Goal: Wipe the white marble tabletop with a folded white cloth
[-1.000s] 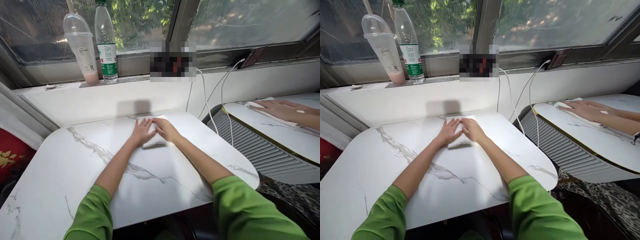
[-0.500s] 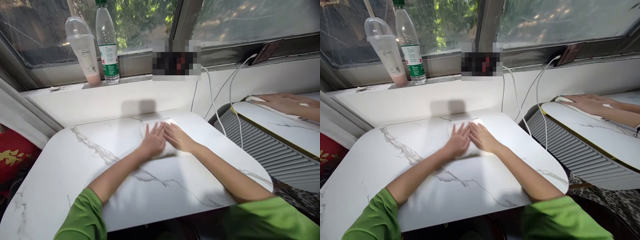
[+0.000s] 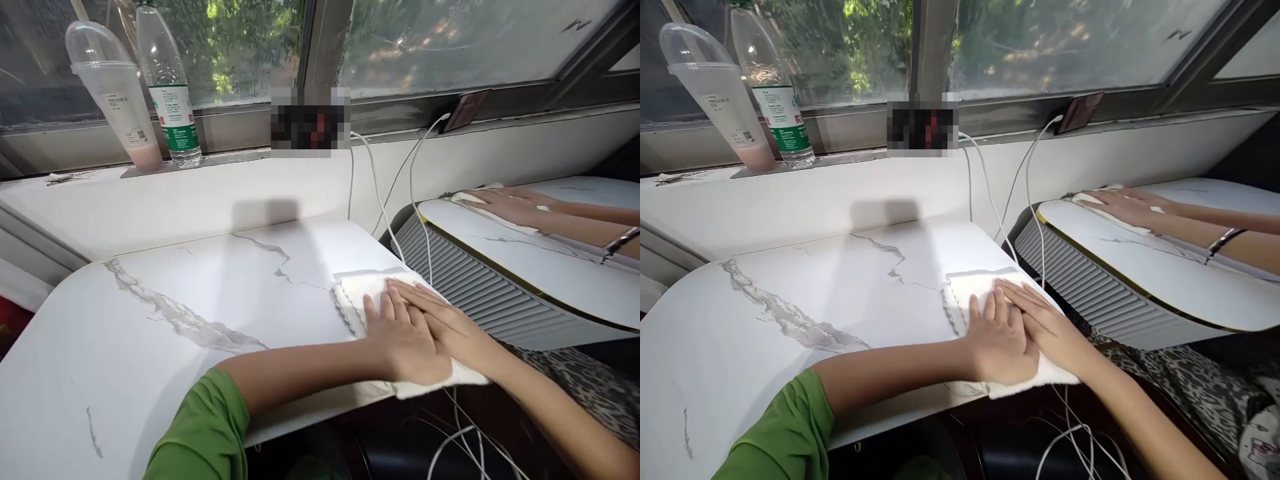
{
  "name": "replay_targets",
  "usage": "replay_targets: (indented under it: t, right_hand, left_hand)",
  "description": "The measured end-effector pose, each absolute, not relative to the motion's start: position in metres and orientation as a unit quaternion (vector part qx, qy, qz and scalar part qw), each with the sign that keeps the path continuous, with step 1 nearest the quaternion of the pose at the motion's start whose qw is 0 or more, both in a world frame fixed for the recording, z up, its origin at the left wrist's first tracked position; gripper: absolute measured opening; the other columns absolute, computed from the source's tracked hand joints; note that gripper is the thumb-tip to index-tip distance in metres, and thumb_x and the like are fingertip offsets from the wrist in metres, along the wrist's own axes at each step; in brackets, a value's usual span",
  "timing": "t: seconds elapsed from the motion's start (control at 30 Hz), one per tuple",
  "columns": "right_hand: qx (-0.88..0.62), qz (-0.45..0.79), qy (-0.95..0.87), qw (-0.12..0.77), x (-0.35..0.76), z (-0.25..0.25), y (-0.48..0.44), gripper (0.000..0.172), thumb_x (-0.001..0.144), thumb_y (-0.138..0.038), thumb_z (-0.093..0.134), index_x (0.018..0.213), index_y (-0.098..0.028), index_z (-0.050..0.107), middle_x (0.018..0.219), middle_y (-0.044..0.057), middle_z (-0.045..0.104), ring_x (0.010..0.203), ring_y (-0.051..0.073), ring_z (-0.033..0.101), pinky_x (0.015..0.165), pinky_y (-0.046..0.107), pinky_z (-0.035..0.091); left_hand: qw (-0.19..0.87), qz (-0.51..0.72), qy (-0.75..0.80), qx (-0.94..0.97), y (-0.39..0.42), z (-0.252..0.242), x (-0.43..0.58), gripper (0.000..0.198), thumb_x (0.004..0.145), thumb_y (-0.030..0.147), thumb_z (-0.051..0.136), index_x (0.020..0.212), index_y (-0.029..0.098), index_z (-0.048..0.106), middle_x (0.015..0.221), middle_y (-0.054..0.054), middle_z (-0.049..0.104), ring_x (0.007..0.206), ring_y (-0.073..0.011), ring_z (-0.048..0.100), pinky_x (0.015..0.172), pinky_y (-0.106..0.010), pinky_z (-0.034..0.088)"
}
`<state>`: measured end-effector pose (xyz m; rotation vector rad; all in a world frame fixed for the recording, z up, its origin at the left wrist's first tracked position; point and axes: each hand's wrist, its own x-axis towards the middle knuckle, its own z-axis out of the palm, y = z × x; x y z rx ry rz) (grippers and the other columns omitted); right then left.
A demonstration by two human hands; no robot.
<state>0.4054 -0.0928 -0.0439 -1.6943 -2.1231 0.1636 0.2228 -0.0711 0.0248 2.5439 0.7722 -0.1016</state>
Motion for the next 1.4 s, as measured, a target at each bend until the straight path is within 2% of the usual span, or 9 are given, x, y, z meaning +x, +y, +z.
replay_targets:
  t: [0.23,0.43,0.6,0.77,0.9,1.07,1.17,1.27,1.4]
  right_hand:
    - [-0.605,-0.009,-0.774,0.189,0.421,-0.048,0.009,0.054,0.090,-0.026,0.028,0.142,-0.019,0.042,0.143,0.009,0.048,0.135,0.025,0.041,0.113,0.054,0.031]
    - [-0.592,-0.003,-0.784,0.185,0.410,-0.044,0.103,0.052,0.085,-0.023,0.031,0.133,-0.016,0.053,0.139,0.011,0.053,0.133,0.026,0.043,0.112,0.052,0.031]
    - [-0.617,-0.010,-0.752,0.233,0.398,-0.046,0.125,0.051,0.084,-0.022,0.033,0.129,-0.013,0.055,0.136,0.013,0.056,0.130,0.028,0.046,0.109,0.051,0.036]
    - [-0.611,-0.020,-0.748,0.260,0.383,-0.043,0.100,0.050,0.083,-0.021,0.034,0.127,-0.013,0.058,0.134,0.011,0.058,0.129,0.027,0.048,0.109,0.050,0.036]
    - [-0.607,-0.018,-0.748,0.268,0.361,-0.038,0.065,0.051,0.083,-0.019,0.036,0.129,-0.019,0.057,0.133,0.007,0.059,0.129,0.028,0.048,0.109,0.053,0.037]
    - [-0.619,-0.018,-0.746,0.245,0.328,-0.033,-0.005,0.053,0.087,-0.019,0.032,0.136,-0.015,0.050,0.139,0.010,0.053,0.133,0.027,0.043,0.112,0.053,0.032]
    - [-0.606,-0.015,-0.758,0.243,0.305,-0.030,-0.061,0.056,0.088,-0.019,0.031,0.143,-0.020,0.041,0.142,0.007,0.050,0.134,0.026,0.042,0.112,0.055,0.033]
    - [-0.610,-0.014,-0.754,0.243,0.284,-0.028,-0.107,0.059,0.090,-0.019,0.031,0.148,-0.025,0.031,0.145,0.006,0.047,0.135,0.025,0.040,0.112,0.056,0.033]
    - [-0.610,-0.005,-0.755,0.241,0.273,-0.028,-0.116,0.055,0.091,-0.020,0.028,0.146,-0.025,0.036,0.143,0.007,0.049,0.135,0.024,0.041,0.113,0.055,0.032]
  left_hand:
    - [0.118,0.131,0.317,0.932,0.014,-0.015,0.247,0.054,0.092,0.037,0.034,0.134,0.004,0.040,0.155,-0.022,0.020,0.144,-0.0281,0.018,0.119,-0.045,0.006]
    - [0.102,0.128,0.382,0.909,0.086,-0.014,0.248,0.052,0.092,0.034,0.034,0.136,0.007,0.039,0.155,-0.017,0.025,0.144,-0.0255,0.021,0.119,-0.045,0.009]
    - [0.106,0.109,0.376,0.914,0.109,-0.014,0.239,0.052,0.094,0.033,0.032,0.139,0.007,0.037,0.155,-0.016,0.023,0.144,-0.0233,0.019,0.119,-0.043,0.008]
    - [0.087,0.098,0.362,0.923,0.095,-0.015,0.225,0.056,0.095,0.037,0.033,0.144,0.009,0.032,0.156,-0.016,0.022,0.144,-0.0246,0.020,0.118,-0.045,0.009]
    - [0.050,0.121,0.349,0.928,0.066,-0.017,0.204,0.055,0.095,0.033,0.034,0.143,0.006,0.033,0.153,-0.020,0.027,0.142,-0.0275,0.025,0.116,-0.048,0.013]
    - [0.015,0.149,0.287,0.946,0.008,-0.018,0.170,0.054,0.093,0.029,0.036,0.138,0.000,0.040,0.148,-0.026,0.032,0.139,-0.0347,0.029,0.114,-0.054,0.016]
    - [0.007,0.166,0.262,0.951,-0.041,-0.014,0.145,0.055,0.093,0.031,0.034,0.136,-0.003,0.042,0.144,-0.029,0.037,0.137,-0.0386,0.032,0.112,-0.057,0.019]
    - [0.004,0.166,0.241,0.956,-0.081,-0.011,0.121,0.056,0.093,0.032,0.035,0.137,-0.002,0.040,0.145,-0.029,0.037,0.138,-0.0385,0.031,0.112,-0.055,0.020]
    - [0.033,0.146,0.256,0.955,-0.095,-0.008,0.109,0.056,0.093,0.033,0.037,0.138,-0.001,0.039,0.147,-0.026,0.036,0.140,-0.0357,0.028,0.114,-0.051,0.019]
